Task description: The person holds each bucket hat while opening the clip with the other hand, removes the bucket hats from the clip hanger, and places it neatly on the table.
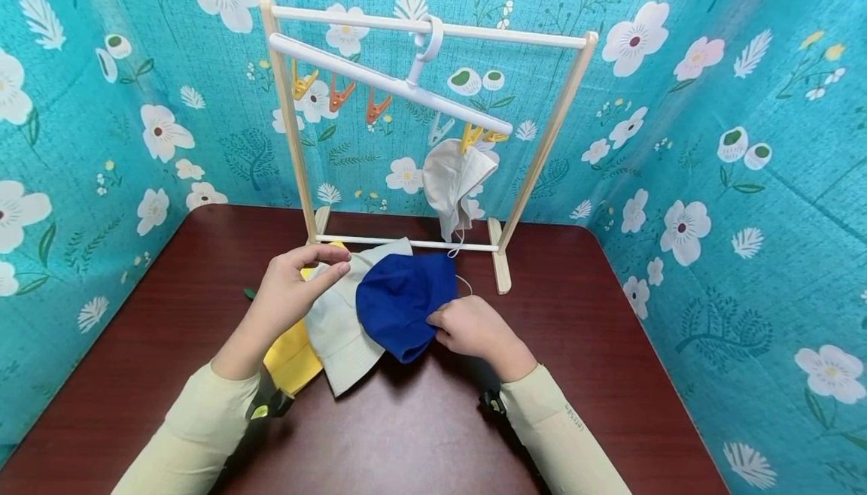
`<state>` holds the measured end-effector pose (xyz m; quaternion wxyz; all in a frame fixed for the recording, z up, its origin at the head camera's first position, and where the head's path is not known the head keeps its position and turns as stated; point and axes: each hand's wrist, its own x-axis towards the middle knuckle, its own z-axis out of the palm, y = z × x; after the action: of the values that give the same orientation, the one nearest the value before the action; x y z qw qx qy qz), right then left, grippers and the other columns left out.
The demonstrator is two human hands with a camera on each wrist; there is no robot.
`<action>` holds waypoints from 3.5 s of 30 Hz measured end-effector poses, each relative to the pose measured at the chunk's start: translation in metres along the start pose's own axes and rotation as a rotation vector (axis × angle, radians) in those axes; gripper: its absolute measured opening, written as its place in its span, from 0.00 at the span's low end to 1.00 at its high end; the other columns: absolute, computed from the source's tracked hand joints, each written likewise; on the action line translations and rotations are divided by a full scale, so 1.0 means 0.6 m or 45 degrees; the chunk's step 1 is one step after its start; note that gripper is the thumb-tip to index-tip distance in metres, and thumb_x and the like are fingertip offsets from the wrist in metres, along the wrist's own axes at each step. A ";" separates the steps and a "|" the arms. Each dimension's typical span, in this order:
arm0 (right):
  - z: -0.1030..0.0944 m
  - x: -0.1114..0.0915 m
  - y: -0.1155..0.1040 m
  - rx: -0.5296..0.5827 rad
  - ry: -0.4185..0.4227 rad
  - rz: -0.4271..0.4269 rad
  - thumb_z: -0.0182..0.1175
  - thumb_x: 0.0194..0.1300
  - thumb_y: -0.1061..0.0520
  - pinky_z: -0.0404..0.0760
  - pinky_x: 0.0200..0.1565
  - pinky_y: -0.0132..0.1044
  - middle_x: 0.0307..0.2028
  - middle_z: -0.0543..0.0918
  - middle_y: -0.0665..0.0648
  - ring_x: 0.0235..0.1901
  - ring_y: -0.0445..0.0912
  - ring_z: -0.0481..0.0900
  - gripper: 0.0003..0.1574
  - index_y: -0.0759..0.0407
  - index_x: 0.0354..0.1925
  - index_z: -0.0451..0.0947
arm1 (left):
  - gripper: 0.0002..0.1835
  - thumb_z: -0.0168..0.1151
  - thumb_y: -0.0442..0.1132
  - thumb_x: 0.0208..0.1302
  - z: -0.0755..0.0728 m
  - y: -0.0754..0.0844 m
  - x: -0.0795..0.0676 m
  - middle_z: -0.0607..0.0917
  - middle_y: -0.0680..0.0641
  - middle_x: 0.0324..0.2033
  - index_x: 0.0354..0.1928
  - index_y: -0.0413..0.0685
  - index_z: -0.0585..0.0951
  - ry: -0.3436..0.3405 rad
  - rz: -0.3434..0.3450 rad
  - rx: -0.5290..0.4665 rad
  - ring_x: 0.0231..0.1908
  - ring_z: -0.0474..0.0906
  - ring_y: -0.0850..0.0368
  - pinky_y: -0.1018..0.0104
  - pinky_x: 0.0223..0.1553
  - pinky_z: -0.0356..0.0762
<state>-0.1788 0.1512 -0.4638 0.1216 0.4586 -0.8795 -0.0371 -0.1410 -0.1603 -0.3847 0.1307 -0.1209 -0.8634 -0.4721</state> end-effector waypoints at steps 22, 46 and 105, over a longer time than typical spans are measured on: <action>0.002 -0.006 0.002 0.108 -0.188 0.040 0.66 0.54 0.55 0.78 0.29 0.39 0.28 0.82 0.45 0.29 0.39 0.79 0.07 0.43 0.32 0.78 | 0.16 0.63 0.60 0.60 0.005 0.001 -0.002 0.85 0.61 0.43 0.45 0.63 0.84 -0.033 -0.006 -0.015 0.48 0.78 0.63 0.55 0.52 0.72; -0.015 -0.015 0.011 0.254 -0.250 0.122 0.64 0.57 0.55 0.81 0.46 0.40 0.46 0.84 0.45 0.46 0.40 0.82 0.21 0.43 0.50 0.82 | 0.13 0.63 0.56 0.62 0.022 0.002 -0.002 0.84 0.62 0.42 0.45 0.63 0.84 -0.087 0.000 -0.022 0.47 0.77 0.66 0.57 0.50 0.72; -0.058 -0.015 0.060 0.204 0.262 0.589 0.61 0.63 0.38 0.81 0.36 0.40 0.42 0.86 0.46 0.35 0.39 0.82 0.21 0.44 0.50 0.82 | 0.16 0.63 0.60 0.60 0.101 0.054 0.040 0.85 0.62 0.40 0.47 0.66 0.83 -0.042 0.186 0.036 0.44 0.79 0.67 0.60 0.45 0.77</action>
<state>-0.1938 0.1808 -0.4252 0.1787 0.2548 -0.9441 0.1084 -0.1597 -0.0899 -0.3827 0.1521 -0.1894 -0.8609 -0.4471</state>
